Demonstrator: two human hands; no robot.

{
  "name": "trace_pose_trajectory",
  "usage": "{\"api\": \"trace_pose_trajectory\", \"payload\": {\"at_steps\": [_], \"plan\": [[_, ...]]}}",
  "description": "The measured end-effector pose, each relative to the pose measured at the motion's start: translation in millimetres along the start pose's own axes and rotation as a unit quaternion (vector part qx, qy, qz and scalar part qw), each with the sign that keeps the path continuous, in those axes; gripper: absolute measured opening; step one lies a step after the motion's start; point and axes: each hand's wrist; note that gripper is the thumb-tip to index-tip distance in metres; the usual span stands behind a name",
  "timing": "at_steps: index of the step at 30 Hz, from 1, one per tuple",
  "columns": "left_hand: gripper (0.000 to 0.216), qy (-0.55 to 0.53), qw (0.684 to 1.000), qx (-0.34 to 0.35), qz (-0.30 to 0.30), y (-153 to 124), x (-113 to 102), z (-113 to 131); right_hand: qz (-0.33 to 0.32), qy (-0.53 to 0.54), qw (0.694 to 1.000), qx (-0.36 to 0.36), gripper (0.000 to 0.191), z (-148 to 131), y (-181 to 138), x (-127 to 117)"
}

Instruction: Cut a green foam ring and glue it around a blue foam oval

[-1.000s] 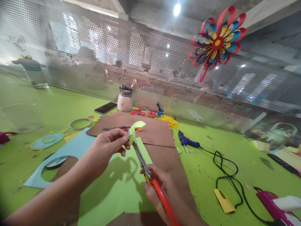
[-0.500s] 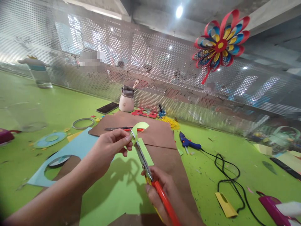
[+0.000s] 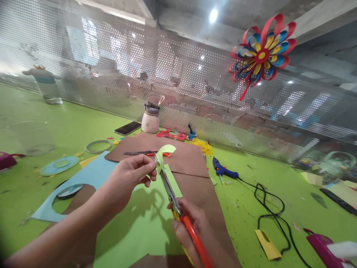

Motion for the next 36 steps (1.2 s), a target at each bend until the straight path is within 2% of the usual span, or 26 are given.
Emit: {"api": "trace_pose_trajectory", "payload": {"at_steps": [4, 10, 13, 23, 36], "plan": [[0.015, 0.002, 1.0, 0.01, 0.001, 1, 0, -1, 0.003, -0.013, 1.0, 0.002, 0.021, -1, 0, 0], [0.014, 0.036, 0.998, 0.054, 0.005, 0, 0, 0, 0.004, 0.021, 0.999, 0.025, 0.035, 21, 7, -3], [0.014, 0.048, 0.997, 0.064, 0.007, -1, 1, 1, 0.014, 0.034, 0.999, 0.027, 0.036, 26, 9, -3], [0.013, 0.054, 0.996, 0.069, 0.007, -1, 1, 0, 0.045, 0.028, 0.997, 0.053, 0.028, 10, 2, 4], [0.014, 0.042, 0.996, 0.08, 0.003, -3, 2, 1, 0.058, 0.005, 0.996, 0.063, 0.036, 8, 1, 6]]}}
Point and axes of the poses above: each hand's wrist, its own y-axis towards the middle knuckle, its own x-axis out of the palm, z = x × y, and after that the axes turned 12 degrees about z, right-handed
